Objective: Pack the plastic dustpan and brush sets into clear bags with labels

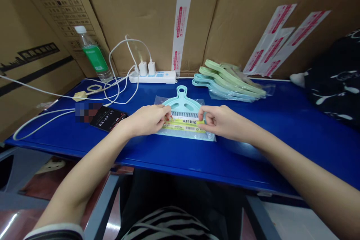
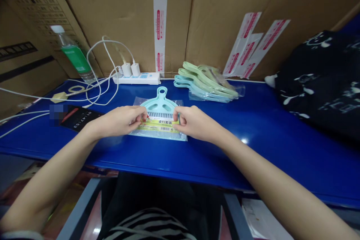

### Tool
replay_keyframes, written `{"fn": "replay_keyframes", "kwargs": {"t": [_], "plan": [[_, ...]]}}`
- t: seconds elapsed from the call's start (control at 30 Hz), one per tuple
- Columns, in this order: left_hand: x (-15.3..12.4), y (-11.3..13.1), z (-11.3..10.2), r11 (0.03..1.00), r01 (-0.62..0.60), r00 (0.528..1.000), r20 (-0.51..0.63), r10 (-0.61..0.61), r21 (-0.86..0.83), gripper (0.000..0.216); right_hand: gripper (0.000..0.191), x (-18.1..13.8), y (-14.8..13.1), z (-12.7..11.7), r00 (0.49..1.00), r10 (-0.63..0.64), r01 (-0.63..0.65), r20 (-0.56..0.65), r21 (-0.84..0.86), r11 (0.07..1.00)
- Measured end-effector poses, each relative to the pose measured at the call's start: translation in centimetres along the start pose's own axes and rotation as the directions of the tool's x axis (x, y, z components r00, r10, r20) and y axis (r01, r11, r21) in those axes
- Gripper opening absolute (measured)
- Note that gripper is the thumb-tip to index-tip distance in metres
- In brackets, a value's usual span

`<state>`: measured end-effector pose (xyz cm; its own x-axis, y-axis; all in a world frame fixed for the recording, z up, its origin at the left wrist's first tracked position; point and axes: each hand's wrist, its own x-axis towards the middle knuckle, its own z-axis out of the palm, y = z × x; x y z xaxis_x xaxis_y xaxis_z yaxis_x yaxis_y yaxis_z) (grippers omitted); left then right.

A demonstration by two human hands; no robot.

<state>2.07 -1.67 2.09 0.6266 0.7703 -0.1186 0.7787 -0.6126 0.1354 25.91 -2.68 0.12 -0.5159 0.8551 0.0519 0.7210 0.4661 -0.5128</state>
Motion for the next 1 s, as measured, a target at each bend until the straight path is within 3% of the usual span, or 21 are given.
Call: {"fn": "replay_keyframes", "kwargs": {"t": [0.2,0.37,0.77,0.9,1.0], "plan": [[-0.08,-0.14,0.02,0.992,-0.119,0.991,-0.058,0.122,0.051,0.03,0.009,-0.07,-0.04,0.04,1.0,0.019,-0.019,0.008,0.015,1.0],[-0.04,-0.23,0.23,0.941,-0.302,0.953,0.027,0.302,0.151,0.058,0.012,-0.09,-0.26,0.01,1.0,0.027,-0.027,-0.005,0.009,1.0],[-0.11,0.22,-0.06,0.93,-0.29,0.957,0.053,0.286,0.225,0.062,0.017,-0.33,0.09,-0.67,1.0,0.018,-0.016,0.024,-0.07,0.997],[-0.15,0.31,-0.04,0.924,-0.298,0.954,0.054,0.294,0.24,0.059,0.015,-0.48,0.34,-0.71,0.987,-0.155,0.149,-0.032,-0.137,0.979],[-0.15,0.44,-0.06,0.924,-0.295,0.955,0.045,0.293,0.243,0.058,0.025,-0.47,-0.12,-0.02,0.927,-0.373,0.351,-0.046,-0.248,0.903]]}}
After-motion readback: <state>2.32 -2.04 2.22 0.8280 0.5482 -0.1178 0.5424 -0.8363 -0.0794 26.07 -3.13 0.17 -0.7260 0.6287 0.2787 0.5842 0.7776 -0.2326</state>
